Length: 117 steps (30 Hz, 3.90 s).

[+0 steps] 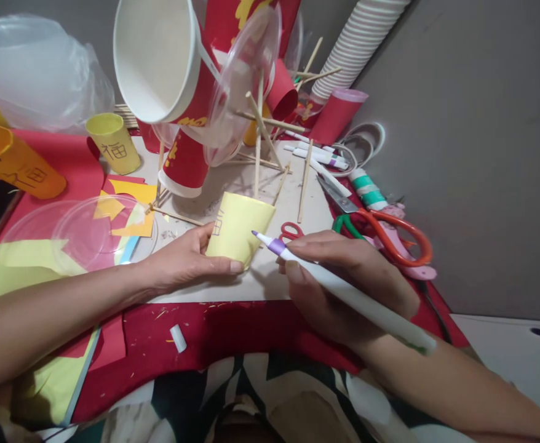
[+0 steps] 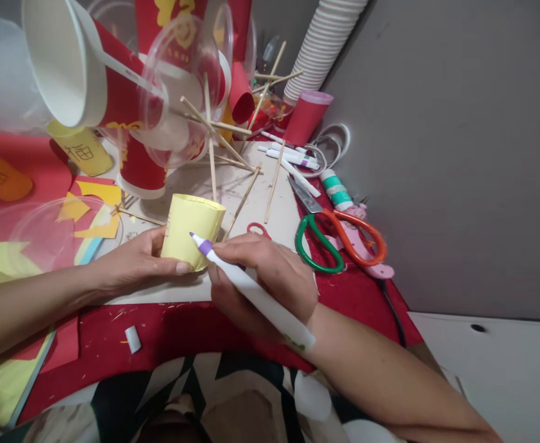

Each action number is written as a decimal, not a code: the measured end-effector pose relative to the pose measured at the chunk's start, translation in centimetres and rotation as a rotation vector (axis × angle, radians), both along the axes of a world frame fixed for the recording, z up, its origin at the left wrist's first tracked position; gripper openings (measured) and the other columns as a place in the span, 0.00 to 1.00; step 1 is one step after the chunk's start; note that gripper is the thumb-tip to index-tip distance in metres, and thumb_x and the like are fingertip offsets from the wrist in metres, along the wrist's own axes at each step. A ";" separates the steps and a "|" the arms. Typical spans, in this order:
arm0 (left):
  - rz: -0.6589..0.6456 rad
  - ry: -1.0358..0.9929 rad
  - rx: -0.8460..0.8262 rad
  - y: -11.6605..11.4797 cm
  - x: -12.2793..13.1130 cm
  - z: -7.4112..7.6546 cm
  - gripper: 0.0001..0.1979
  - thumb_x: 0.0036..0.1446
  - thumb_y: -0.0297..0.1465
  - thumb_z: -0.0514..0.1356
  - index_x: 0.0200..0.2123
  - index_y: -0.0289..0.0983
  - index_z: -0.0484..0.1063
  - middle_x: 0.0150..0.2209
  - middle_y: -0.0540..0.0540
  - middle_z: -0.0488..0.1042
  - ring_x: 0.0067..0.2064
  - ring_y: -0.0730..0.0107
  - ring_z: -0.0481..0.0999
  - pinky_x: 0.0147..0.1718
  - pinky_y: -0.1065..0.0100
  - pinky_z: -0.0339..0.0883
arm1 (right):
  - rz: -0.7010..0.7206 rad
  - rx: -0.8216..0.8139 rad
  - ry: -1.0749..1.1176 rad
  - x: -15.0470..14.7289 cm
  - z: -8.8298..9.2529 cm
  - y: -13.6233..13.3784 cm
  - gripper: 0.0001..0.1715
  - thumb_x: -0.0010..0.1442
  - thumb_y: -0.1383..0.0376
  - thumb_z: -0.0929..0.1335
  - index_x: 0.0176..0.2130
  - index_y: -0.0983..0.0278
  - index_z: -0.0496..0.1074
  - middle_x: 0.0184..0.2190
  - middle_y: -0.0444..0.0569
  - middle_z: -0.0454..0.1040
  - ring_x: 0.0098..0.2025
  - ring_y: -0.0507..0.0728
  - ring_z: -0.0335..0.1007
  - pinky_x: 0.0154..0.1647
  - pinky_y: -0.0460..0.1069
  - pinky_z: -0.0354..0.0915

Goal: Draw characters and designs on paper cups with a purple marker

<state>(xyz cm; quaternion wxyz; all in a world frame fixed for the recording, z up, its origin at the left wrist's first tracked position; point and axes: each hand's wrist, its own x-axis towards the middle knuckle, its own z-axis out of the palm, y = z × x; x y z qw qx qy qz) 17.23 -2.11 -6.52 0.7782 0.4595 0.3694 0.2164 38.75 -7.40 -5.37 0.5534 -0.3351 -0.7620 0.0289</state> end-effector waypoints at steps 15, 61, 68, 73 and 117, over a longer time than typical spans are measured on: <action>-0.050 0.052 0.077 0.3 0.0 0.4 0.28 0.48 0.38 0.78 0.51 0.38 0.74 0.52 0.45 0.82 0.51 0.60 0.80 0.50 0.66 0.70 | -0.056 -0.032 -0.087 -0.5 0.0 0.1 0.18 0.62 0.73 0.70 0.48 0.53 0.72 0.32 0.46 0.80 0.29 0.58 0.79 0.25 0.52 0.77; -0.046 0.029 0.071 0.5 0.0 0.2 0.28 0.49 0.35 0.78 0.52 0.39 0.76 0.48 0.50 0.82 0.49 0.66 0.79 0.48 0.71 0.69 | -0.122 0.083 -0.035 -0.1 -1.5 1.2 0.12 0.58 0.69 0.70 0.42 0.55 0.71 0.29 0.40 0.79 0.26 0.55 0.77 0.61 0.68 0.71; -0.029 0.019 0.066 0.2 0.1 0.5 0.29 0.47 0.35 0.79 0.52 0.39 0.76 0.47 0.51 0.81 0.47 0.68 0.77 0.45 0.72 0.68 | -0.149 0.093 -0.065 -0.1 -1.5 1.2 0.12 0.60 0.67 0.71 0.44 0.53 0.71 0.31 0.41 0.81 0.27 0.56 0.77 0.57 0.67 0.73; -0.038 0.047 0.105 0.3 0.1 0.3 0.31 0.50 0.39 0.78 0.54 0.37 0.75 0.49 0.47 0.80 0.48 0.66 0.77 0.46 0.70 0.69 | -0.184 0.115 -0.032 -0.5 -1.5 1.3 0.12 0.60 0.69 0.71 0.42 0.54 0.73 0.30 0.41 0.80 0.28 0.56 0.78 0.58 0.66 0.74; 0.013 -0.085 -0.024 -0.1 0.3 -1.1 0.31 0.43 0.31 0.77 0.51 0.35 0.73 0.46 0.43 0.78 0.43 0.69 0.76 0.46 0.65 0.70 | -0.118 0.076 -0.076 1.1 -1.7 0.9 0.23 0.70 0.63 0.69 0.63 0.56 0.74 0.33 0.45 0.84 0.31 0.59 0.82 0.46 0.58 0.78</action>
